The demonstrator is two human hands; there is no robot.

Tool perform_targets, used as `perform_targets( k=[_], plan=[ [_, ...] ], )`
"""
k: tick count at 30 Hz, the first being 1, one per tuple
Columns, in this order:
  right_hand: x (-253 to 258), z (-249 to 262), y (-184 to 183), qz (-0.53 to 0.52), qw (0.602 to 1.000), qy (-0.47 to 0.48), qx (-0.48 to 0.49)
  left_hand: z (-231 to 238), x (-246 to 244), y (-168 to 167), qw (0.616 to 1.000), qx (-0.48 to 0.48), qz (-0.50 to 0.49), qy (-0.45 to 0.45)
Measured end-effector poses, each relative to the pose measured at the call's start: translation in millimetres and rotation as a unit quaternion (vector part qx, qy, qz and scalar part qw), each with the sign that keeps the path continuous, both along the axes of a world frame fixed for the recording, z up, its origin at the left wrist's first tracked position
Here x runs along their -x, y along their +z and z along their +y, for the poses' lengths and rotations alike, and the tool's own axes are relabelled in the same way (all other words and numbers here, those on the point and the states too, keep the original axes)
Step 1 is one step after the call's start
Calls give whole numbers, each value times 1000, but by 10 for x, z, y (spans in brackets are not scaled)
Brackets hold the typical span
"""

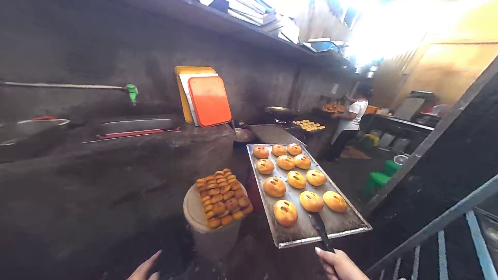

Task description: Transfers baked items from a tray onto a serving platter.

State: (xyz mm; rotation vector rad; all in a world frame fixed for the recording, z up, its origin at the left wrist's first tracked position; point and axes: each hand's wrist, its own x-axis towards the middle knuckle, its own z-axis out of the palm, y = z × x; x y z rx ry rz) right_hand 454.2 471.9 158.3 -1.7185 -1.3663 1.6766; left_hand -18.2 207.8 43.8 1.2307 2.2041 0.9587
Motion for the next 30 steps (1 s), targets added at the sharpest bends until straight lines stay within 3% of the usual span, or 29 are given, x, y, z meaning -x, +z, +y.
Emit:
perform_targets(
  k=[4, 9, 19, 25, 30],
  plan=[
    [160, 1047, 66, -9, 1000, -25, 4, 1554, -607, 520, 992, 19, -49, -111],
    [316, 2336, 206, -33, 999, -16, 12, 2713, -1041, 662, 980, 30, -53, -190],
    [1137, 4340, 361, -24, 997, 14, 75, 4796, -898, 1031, 976, 54, -38, -210],
    [1609, 5128, 386, -38, 995, 19, 86, 6100, -673, 981, 976, 2, -60, -207],
    [1762, 5623, 312, -50, 994, 24, 98, 6771, -657, 875, 982, -18, -89, -165]
  ],
)
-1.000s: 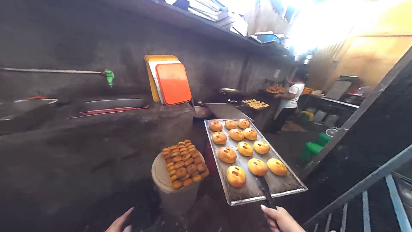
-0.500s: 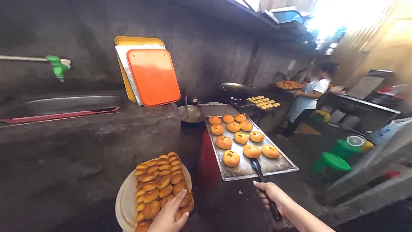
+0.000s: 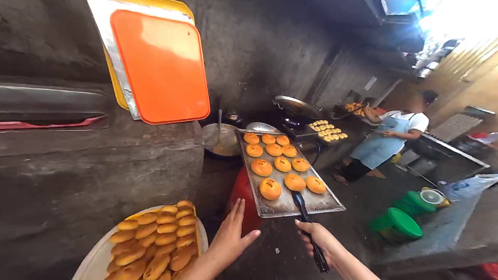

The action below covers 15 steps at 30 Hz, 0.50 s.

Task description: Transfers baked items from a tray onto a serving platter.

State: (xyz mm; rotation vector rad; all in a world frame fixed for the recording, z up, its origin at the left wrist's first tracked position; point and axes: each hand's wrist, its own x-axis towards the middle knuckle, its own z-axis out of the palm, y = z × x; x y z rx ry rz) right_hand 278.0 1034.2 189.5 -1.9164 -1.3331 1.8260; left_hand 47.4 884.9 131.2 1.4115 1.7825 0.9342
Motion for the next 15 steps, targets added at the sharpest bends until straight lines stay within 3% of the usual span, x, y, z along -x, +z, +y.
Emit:
perform_targets(
  k=[8, 15],
  plan=[
    [-183, 548, -85, -28, 998, 43, 24, 557, -55, -131, 998, -16, 17, 53],
    [-500, 918, 209, -46, 976, 194, 92, 802, -223, -251, 994, -52, 64, 78]
  ],
)
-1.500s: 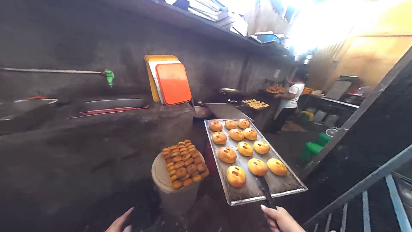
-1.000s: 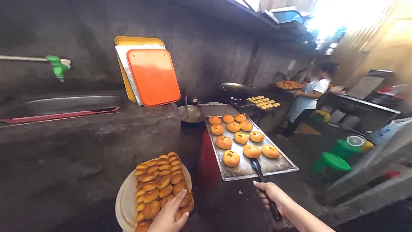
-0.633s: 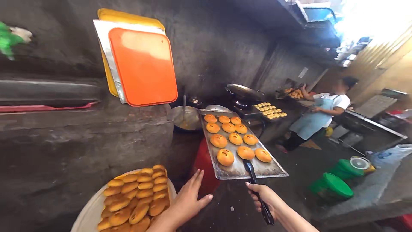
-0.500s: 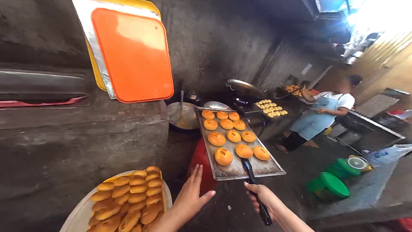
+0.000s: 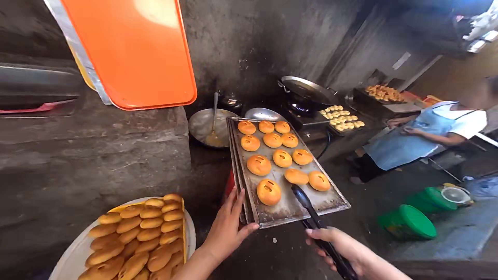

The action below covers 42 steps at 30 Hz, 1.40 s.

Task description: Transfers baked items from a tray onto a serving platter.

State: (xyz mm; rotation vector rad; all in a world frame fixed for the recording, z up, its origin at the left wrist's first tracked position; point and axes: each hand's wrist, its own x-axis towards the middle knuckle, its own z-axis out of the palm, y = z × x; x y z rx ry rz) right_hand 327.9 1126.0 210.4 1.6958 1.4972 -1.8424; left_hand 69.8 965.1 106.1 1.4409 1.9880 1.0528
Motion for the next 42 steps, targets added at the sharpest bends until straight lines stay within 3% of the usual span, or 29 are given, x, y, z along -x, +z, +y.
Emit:
perform_targets(
  k=[5, 10, 20, 28, 32, 34, 36, 38, 40, 42],
  plan=[
    [-277, 220, 251, -6, 993, 86, 79, 45, -92, -91, 997, -51, 53, 34],
    [-471, 302, 143, 16, 986, 139, 96, 73, -122, -103, 996, -20, 75, 39],
    [-367, 267, -117, 31, 983, 166, 77, 135, -199, -132, 976, -63, 190, 84],
    [-296, 204, -191, 14, 984, 171, 51, 129, -146, -108, 978, -46, 186, 79],
    [-453, 418, 92, 0, 955, 292, 47, 138, -105, -56, 981, -49, 172, 80],
    [-471, 571, 396, -59, 897, 438, -8, 177, -85, 3, 979, -41, 179, 87],
    [-459, 663, 660, -86, 859, 489, -125, 236, -64, 72, 978, -30, 183, 96],
    [-434, 733, 702, -91, 842, 429, -313, 327, -55, 135, 975, -31, 192, 104],
    [-319, 819, 535, -132, 771, 371, -501, 453, -66, 234, 977, -27, 193, 91],
    [-142, 889, 329, -204, 697, 371, -579, 603, -94, 333, 982, -15, 180, 60]
  ],
)
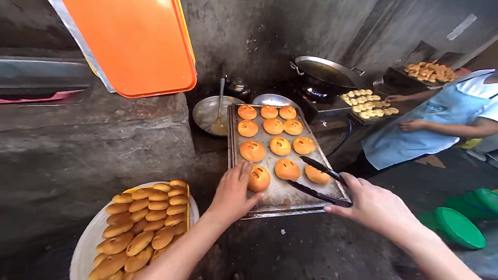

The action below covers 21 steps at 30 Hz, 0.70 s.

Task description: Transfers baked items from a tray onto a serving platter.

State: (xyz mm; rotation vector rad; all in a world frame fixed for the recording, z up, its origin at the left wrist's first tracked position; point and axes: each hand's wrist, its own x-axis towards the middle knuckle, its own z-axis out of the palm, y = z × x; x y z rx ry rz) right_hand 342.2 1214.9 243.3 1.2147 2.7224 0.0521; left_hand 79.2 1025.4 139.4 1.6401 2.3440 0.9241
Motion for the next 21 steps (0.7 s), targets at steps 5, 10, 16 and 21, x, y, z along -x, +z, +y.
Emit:
perform_targets(
  k=[5, 10, 16, 21],
  plan=[
    [283, 50, -267, -61, 998, -14, 2, 307, -51, 149, 989, 138, -26, -45],
    [206, 198, -236, 43, 975, -90, 201, 338, 31, 176, 989, 100, -101, -33],
    [-7, -133, -297, 200, 926, -83, 310, -65, 147, 77, 932, -129, -337, -5],
    [230, -940, -210, 255, 848, 100, 453, -1075, 318, -521, 904, -197, -379, 26]
  ],
)
